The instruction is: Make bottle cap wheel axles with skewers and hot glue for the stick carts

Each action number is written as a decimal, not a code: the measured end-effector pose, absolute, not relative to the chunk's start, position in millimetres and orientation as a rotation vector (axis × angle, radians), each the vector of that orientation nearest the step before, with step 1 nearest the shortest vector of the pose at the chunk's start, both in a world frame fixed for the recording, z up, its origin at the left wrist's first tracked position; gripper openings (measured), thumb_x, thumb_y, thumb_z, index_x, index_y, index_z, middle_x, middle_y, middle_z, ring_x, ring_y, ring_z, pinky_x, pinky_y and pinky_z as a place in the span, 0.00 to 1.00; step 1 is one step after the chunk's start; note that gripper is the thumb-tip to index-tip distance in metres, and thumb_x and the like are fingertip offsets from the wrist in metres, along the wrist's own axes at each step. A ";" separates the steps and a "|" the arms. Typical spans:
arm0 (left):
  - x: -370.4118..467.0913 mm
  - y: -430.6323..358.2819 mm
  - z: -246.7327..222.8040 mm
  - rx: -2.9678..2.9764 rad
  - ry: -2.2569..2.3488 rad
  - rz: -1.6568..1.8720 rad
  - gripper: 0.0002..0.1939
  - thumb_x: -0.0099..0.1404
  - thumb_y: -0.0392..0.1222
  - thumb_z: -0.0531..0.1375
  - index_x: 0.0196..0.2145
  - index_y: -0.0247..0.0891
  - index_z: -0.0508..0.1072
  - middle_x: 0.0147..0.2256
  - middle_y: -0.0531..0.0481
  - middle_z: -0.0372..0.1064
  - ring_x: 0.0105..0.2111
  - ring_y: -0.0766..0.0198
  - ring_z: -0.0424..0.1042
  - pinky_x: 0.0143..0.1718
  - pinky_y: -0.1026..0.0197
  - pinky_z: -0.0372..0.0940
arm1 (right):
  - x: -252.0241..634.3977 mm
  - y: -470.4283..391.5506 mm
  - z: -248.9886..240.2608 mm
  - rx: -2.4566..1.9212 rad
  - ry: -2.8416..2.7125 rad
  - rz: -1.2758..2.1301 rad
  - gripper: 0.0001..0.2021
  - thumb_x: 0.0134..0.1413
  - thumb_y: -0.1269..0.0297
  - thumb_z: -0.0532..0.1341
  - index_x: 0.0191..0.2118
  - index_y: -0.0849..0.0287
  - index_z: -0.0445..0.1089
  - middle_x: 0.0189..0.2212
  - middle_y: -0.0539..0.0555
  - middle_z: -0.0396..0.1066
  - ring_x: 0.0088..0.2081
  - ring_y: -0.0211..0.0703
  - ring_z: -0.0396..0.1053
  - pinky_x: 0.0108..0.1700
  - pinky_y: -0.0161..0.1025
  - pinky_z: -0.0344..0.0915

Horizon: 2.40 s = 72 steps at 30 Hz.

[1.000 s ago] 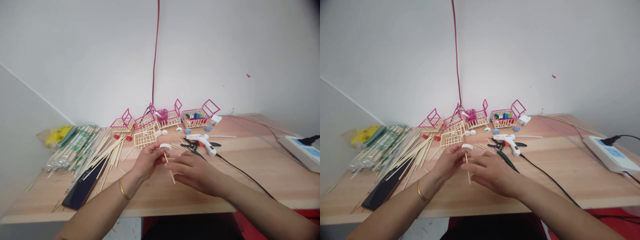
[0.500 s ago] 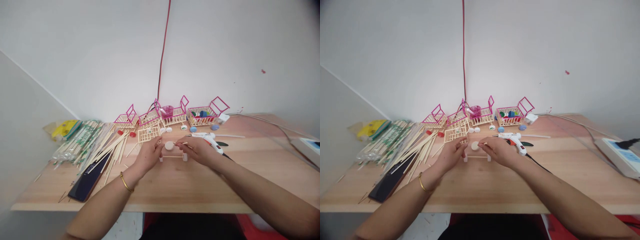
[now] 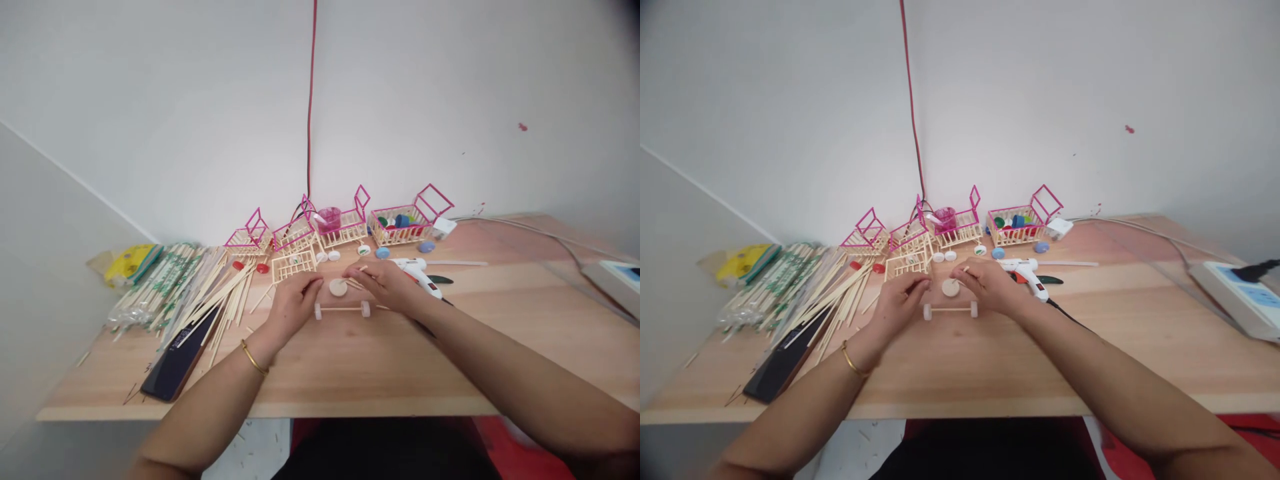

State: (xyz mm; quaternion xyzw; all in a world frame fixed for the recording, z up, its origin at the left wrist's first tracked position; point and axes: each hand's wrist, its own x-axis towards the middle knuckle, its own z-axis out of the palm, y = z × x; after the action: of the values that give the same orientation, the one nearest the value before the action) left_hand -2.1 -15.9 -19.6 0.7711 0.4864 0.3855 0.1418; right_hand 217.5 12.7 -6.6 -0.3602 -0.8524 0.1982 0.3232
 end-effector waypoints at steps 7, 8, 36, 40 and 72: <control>1.2 -23.0 -0.1 2.002 1.323 1.120 0.10 0.63 0.43 0.56 0.37 0.38 0.75 0.29 0.49 0.72 0.28 0.66 0.69 0.31 0.65 0.63 | 216.2 13.6 -4.5 -0.975 -2.361 0.488 0.19 0.65 0.58 0.47 0.32 0.61 0.70 0.29 0.55 0.73 0.31 0.41 0.67 0.34 0.37 0.60; 3.8 -23.5 3.7 1.998 1.309 1.098 0.10 0.63 0.43 0.57 0.37 0.38 0.75 0.28 0.49 0.72 0.28 0.67 0.69 0.31 0.65 0.63 | 214.8 13.2 -2.6 -0.982 -2.390 0.471 0.18 0.64 0.58 0.47 0.32 0.61 0.70 0.29 0.55 0.73 0.31 0.41 0.67 0.34 0.37 0.60; 14.8 -21.1 -5.5 1.956 1.342 1.404 0.07 0.63 0.42 0.56 0.36 0.38 0.71 0.33 0.49 0.72 0.32 0.66 0.71 0.37 0.64 0.65 | 317.3 7.9 -16.7 -1.948 -2.088 0.262 0.23 0.48 0.44 0.59 0.39 0.61 0.69 0.33 0.60 0.73 0.31 0.50 0.70 0.28 0.39 0.59; 17.3 -23.2 -11.3 1.993 1.303 1.354 0.08 0.64 0.42 0.55 0.38 0.38 0.71 0.34 0.48 0.72 0.34 0.66 0.72 0.38 0.63 0.65 | 323.9 9.8 -24.2 -2.048 -2.050 0.432 0.22 0.45 0.45 0.60 0.37 0.59 0.70 0.31 0.58 0.74 0.30 0.49 0.71 0.27 0.38 0.59; 12.1 -17.5 -22.1 2.054 1.310 1.448 0.05 0.65 0.38 0.55 0.38 0.37 0.69 0.30 0.50 0.71 0.31 0.68 0.73 0.36 0.65 0.66 | 292.7 17.1 16.0 -0.907 -1.547 1.784 0.15 0.54 0.50 0.59 0.35 0.58 0.66 0.20 0.47 0.56 0.23 0.35 0.51 0.28 0.38 0.51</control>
State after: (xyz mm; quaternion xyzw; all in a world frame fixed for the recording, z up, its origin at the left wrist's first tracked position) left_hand 12.1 -17.5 -22.1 0.7162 0.4567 0.5050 0.1530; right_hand 292.7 17.1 16.0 -0.3418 -0.5833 0.6725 0.3012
